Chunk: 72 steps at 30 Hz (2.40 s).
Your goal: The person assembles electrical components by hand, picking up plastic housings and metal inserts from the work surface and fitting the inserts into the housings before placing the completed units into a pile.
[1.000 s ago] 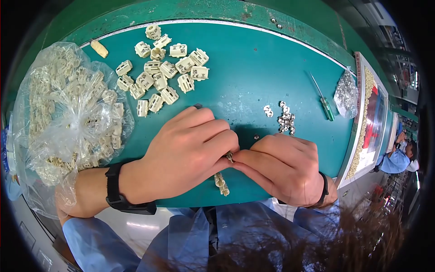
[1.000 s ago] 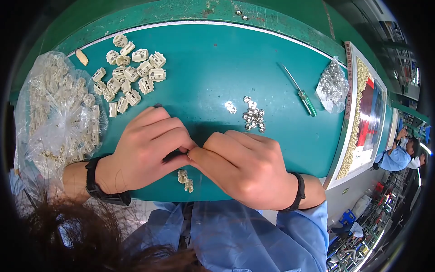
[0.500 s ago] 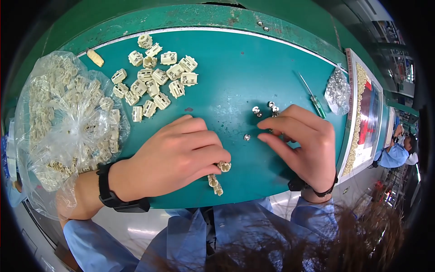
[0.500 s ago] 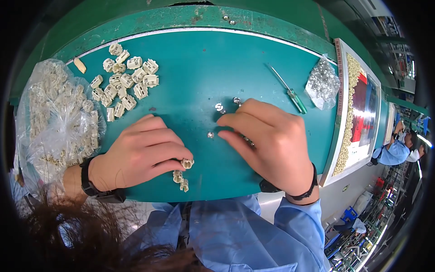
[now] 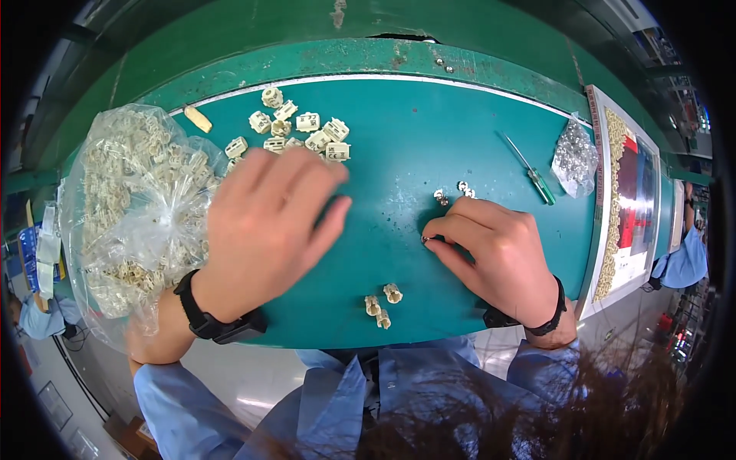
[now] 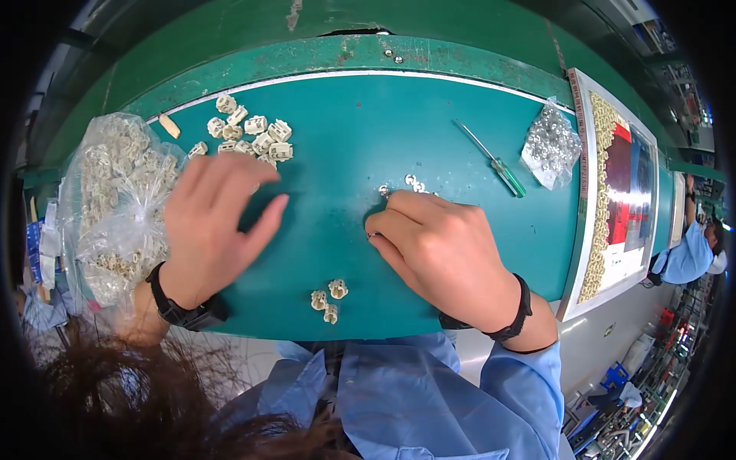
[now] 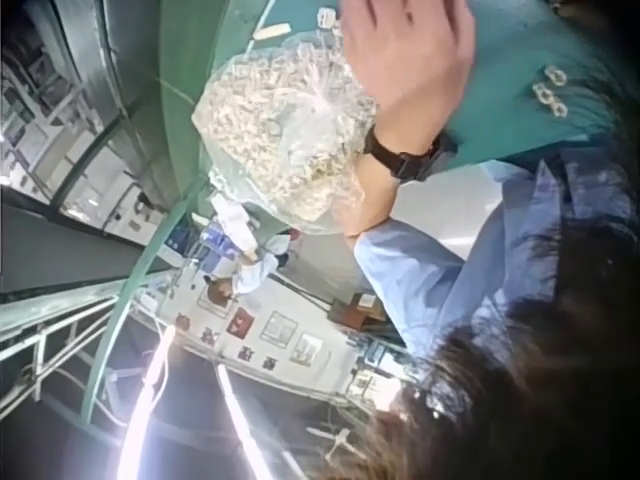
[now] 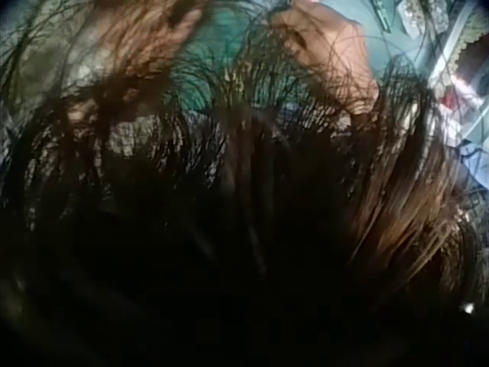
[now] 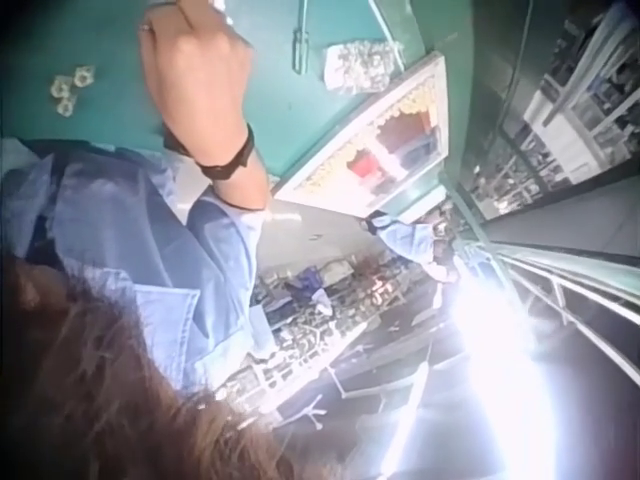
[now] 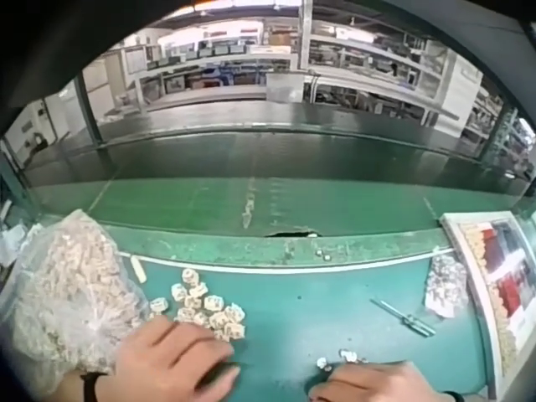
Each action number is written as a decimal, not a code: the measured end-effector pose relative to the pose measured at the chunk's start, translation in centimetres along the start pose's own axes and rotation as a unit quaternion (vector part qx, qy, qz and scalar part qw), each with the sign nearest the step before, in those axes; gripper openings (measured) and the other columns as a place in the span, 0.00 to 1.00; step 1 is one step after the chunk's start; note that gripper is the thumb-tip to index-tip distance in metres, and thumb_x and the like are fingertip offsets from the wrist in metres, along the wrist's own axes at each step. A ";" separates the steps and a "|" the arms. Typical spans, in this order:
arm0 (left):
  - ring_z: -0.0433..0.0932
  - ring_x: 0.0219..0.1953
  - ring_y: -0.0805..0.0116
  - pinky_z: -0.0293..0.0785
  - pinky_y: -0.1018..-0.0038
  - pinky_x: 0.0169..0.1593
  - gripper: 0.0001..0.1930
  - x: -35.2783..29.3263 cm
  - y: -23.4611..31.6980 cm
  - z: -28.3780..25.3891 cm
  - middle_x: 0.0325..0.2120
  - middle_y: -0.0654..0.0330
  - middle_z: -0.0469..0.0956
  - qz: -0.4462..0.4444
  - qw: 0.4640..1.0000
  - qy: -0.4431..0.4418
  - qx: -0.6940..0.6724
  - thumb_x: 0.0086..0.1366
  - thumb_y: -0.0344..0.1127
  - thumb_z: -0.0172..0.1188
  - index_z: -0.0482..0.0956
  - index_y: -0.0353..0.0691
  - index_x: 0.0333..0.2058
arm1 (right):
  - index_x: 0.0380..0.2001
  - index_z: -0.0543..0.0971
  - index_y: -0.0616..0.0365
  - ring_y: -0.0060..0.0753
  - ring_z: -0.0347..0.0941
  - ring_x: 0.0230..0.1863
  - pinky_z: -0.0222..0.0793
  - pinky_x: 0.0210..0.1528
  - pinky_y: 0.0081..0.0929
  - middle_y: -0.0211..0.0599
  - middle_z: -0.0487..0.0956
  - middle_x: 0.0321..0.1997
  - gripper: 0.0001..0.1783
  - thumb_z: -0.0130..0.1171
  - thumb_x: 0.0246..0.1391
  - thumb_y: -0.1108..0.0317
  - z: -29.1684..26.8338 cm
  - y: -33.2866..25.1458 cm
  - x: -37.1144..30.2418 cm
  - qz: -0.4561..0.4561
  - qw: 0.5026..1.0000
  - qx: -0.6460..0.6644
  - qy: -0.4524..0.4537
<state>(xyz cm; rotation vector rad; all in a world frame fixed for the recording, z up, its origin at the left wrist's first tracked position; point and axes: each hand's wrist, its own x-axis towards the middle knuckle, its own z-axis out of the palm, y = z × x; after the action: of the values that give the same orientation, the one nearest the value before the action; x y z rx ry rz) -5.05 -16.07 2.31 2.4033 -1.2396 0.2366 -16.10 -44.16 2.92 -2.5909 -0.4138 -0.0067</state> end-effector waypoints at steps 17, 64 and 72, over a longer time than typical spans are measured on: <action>0.82 0.41 0.58 0.83 0.64 0.44 0.14 -0.3 -0.4 0.8 0.38 0.63 0.86 0.051 0.993 -0.015 -0.107 0.61 0.34 0.82 0.90 0.42 0.44 | 0.40 0.91 0.53 0.43 0.85 0.33 0.80 0.34 0.40 0.32 0.84 0.37 0.09 0.79 0.55 0.73 0.2 -0.2 -0.1 -0.010 1.000 0.015 0.000; 0.77 0.34 0.63 0.72 0.65 0.37 0.14 -1.7 1.3 3.4 0.31 0.70 0.82 0.026 0.975 -0.047 -0.214 0.51 0.36 0.86 0.88 0.48 0.33 | 0.42 0.93 0.57 0.36 0.84 0.31 0.78 0.30 0.33 0.33 0.85 0.35 0.12 0.83 0.53 0.74 1.7 -2.2 0.7 -0.072 0.992 0.093 0.037; 0.78 0.35 0.66 0.72 0.67 0.39 0.16 -1.7 0.0 2.9 0.35 0.72 0.85 0.092 0.962 -0.084 -0.242 0.55 0.35 0.84 0.95 0.51 0.44 | 0.41 0.93 0.57 0.35 0.84 0.31 0.78 0.31 0.34 0.35 0.86 0.35 0.11 0.82 0.53 0.76 -4.2 1.7 0.1 0.048 0.996 0.069 0.029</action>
<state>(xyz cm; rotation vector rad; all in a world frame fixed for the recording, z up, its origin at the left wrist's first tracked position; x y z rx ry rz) -6.23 -16.11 -0.89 1.9196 -1.4057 -0.2023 -15.19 -47.55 5.73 -2.4650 -0.2583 -0.0202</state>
